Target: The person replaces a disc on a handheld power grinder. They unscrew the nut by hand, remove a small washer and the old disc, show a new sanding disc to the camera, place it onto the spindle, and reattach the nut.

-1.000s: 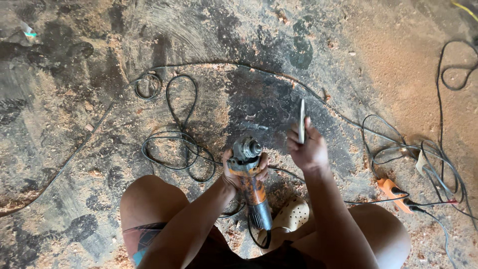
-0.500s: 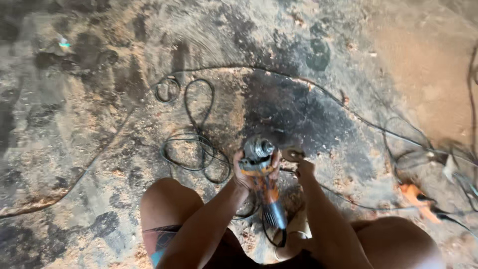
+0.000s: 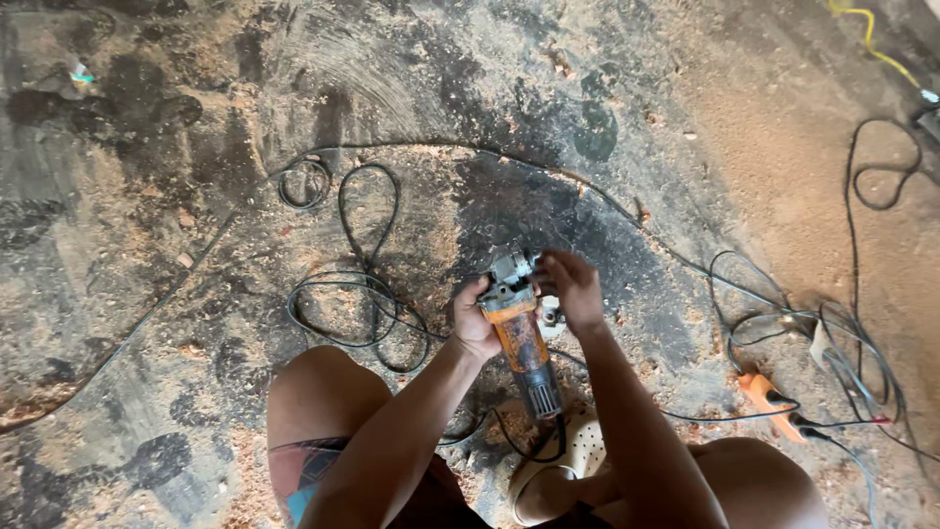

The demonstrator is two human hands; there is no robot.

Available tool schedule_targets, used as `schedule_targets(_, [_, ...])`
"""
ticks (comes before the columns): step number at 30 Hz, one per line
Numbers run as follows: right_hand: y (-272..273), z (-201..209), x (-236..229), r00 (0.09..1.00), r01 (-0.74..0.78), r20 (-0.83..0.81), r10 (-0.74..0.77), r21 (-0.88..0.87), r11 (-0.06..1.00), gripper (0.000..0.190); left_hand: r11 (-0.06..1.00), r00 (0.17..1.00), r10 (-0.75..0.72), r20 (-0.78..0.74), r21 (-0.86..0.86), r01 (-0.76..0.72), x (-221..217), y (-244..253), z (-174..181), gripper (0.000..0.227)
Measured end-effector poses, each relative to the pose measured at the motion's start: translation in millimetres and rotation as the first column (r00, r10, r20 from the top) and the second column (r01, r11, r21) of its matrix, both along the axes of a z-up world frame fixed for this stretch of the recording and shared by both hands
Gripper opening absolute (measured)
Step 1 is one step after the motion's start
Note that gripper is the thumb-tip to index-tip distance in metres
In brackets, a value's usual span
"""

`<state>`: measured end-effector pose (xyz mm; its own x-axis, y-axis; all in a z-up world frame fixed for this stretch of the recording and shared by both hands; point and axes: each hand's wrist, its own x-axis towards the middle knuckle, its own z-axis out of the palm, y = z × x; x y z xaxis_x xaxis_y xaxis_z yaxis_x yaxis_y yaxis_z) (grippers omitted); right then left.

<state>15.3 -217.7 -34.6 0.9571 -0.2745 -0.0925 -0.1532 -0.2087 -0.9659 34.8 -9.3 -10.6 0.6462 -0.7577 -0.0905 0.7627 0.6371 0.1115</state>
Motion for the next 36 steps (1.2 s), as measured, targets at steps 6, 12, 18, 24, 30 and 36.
schedule_targets(6, [28.0, 138.8, -4.8, 0.872, -0.360, 0.272, 0.407, -0.206, 0.910, 0.031, 0.998, 0.988, -0.047, 0.145, -0.043, 0.054, 0.0, -2.3, 10.7, 0.066])
schedule_targets(12, [27.1, 151.8, -13.1, 0.887, -0.303, 0.197, 0.418, -0.435, 0.848, 0.024, 0.993, 0.975, -0.100, 0.196, -0.044, 0.111, -4.3, 5.9, 22.0, 0.067])
schedule_targets(18, [20.6, 140.2, -8.8, 0.855, -0.285, 0.295, 0.426, -0.418, 0.863, 0.017, 0.991, 0.972, -0.071, 0.226, -0.090, 0.094, -8.2, 11.1, 23.0, 0.063])
schedule_targets(24, [-19.9, 156.0, -15.6, 0.835, -0.278, 0.465, 0.294, -0.104, 0.955, 0.024, 0.981, 0.988, -0.004, 0.157, -0.191, 0.034, 5.7, 23.2, 21.6, 0.061])
schedule_targets(30, [2.3, 114.9, -25.3, 0.994, -0.112, 0.093, 0.065, 0.717, 0.688, 0.023, 0.963, 0.984, -0.015, 0.180, -0.261, 0.062, 4.8, 22.1, 19.6, 0.069])
schedule_targets(36, [29.3, 97.2, -33.2, 0.949, 0.128, -0.313, 0.040, 0.498, 0.858, 0.013, 0.971, 0.985, 0.018, 0.169, -0.237, 0.023, 4.3, 21.4, 11.1, 0.072])
